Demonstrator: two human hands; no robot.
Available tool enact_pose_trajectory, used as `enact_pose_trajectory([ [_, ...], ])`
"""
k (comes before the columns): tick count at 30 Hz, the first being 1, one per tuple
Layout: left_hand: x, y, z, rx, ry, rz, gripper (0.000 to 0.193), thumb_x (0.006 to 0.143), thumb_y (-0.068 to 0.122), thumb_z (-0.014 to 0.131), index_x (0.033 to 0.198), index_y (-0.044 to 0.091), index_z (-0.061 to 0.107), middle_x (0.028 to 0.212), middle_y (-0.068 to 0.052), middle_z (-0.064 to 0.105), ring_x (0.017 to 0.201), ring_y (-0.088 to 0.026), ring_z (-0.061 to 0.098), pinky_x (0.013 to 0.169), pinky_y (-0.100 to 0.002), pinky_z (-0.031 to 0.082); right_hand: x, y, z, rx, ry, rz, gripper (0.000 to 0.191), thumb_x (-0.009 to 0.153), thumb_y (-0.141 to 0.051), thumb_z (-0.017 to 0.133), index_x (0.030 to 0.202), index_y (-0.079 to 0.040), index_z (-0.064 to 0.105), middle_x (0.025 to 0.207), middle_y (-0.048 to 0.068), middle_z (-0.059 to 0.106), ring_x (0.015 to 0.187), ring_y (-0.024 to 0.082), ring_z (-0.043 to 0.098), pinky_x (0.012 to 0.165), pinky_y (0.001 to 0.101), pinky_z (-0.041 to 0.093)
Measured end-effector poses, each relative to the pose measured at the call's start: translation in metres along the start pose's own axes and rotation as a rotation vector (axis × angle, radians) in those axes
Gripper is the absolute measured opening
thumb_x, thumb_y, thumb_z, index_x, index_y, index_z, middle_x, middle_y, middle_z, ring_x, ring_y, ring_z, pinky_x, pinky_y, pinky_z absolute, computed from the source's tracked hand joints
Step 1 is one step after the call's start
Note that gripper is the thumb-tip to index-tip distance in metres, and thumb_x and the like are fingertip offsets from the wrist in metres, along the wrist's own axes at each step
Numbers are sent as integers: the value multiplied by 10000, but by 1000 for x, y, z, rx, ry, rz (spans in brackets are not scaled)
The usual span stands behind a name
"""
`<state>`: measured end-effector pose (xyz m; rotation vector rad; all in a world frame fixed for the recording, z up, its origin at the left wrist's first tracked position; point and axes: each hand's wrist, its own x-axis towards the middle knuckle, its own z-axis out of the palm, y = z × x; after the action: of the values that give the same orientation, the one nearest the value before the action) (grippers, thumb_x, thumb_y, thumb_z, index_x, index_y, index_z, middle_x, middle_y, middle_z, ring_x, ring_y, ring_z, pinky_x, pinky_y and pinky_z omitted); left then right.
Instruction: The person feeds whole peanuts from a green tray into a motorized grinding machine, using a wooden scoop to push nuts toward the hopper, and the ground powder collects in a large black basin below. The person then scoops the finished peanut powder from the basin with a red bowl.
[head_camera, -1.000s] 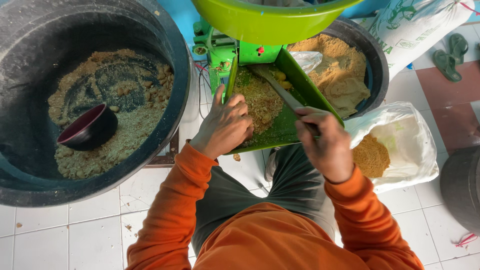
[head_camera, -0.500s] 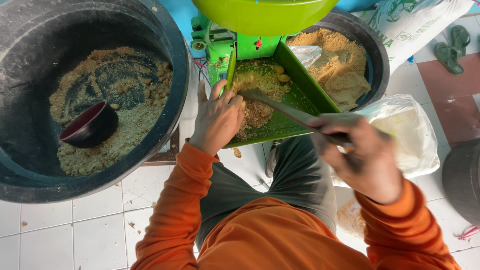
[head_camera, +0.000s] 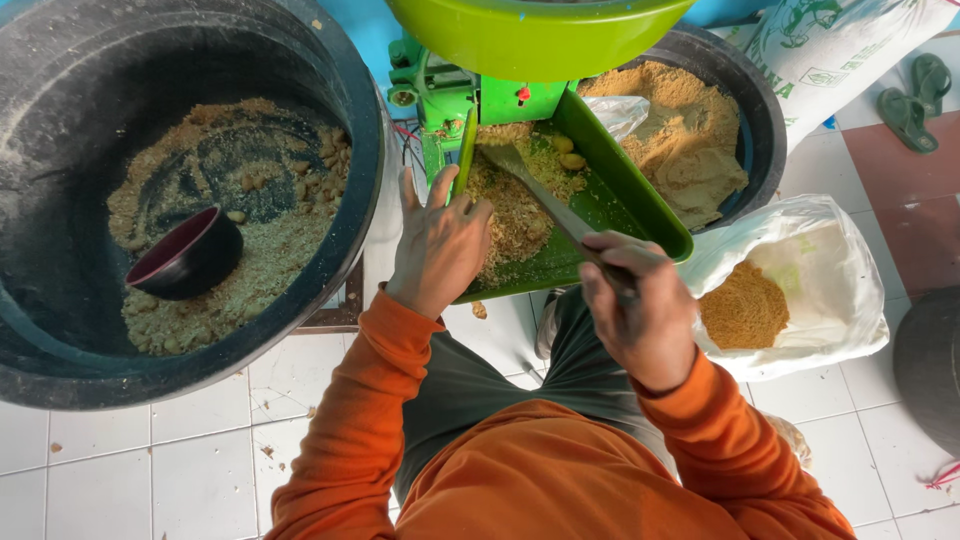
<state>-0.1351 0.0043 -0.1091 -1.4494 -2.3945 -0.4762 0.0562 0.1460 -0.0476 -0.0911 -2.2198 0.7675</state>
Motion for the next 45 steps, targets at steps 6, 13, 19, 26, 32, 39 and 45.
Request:
enact_pose_trajectory([
  [6,0,1,-1,-32,54,14,105,984,155,653,1004,74,716,882,-136,743,1326,-342,553,1165,-733,210,-6,10,11,-73,18,-34,260,969,16,738,1100,3,513,1176,173,707,945,278,739,788,337,601],
  [13,-2,-1,1,-44,11,-8,102,922,143,675,999,90,715,953,-109,755,1331,-336,563,1159,-711,235,3,13,8,-33,-39,3,240,982,36,707,1118,3,512,1212,192,702,963,265,748,793,318,614],
  [19,23,-13,16,17,83,4,387,913,51,668,1292,98,728,1032,-95,732,1312,-326,553,1205,-697,194,-24,18,-50,112,128,99,211,1109,74,662,1182,17,472,1183,210,710,1012,183,729,892,263,591],
  [26,13,-6,8,76,-196,3,85,830,108,669,800,88,746,1018,-101,714,1352,-422,485,1080,-832,95,-19,-13,-72,96,49,70,226,1041,25,630,1144,-33,438,1101,202,723,833,148,730,709,226,580],
  [32,3,-1,2,110,-143,24,67,847,103,681,863,88,745,985,-114,710,1393,-433,462,1103,-848,67,-9,-4,-15,-52,-66,-60,253,947,24,728,1084,3,516,1153,165,712,898,261,745,756,324,604],
  [39,4,-1,2,113,-126,13,77,853,74,681,879,97,750,966,-97,717,1415,-402,475,1142,-813,96,9,-1,17,-88,-75,-115,256,959,18,738,1106,-4,530,1179,156,705,999,322,722,844,366,597],
  [45,1,0,1,-47,-73,-51,139,881,97,676,975,93,778,978,-98,727,1361,-399,499,1132,-802,158,-8,-7,-27,-6,78,80,220,1021,40,703,1129,3,514,1174,149,727,836,179,732,738,287,593],
])
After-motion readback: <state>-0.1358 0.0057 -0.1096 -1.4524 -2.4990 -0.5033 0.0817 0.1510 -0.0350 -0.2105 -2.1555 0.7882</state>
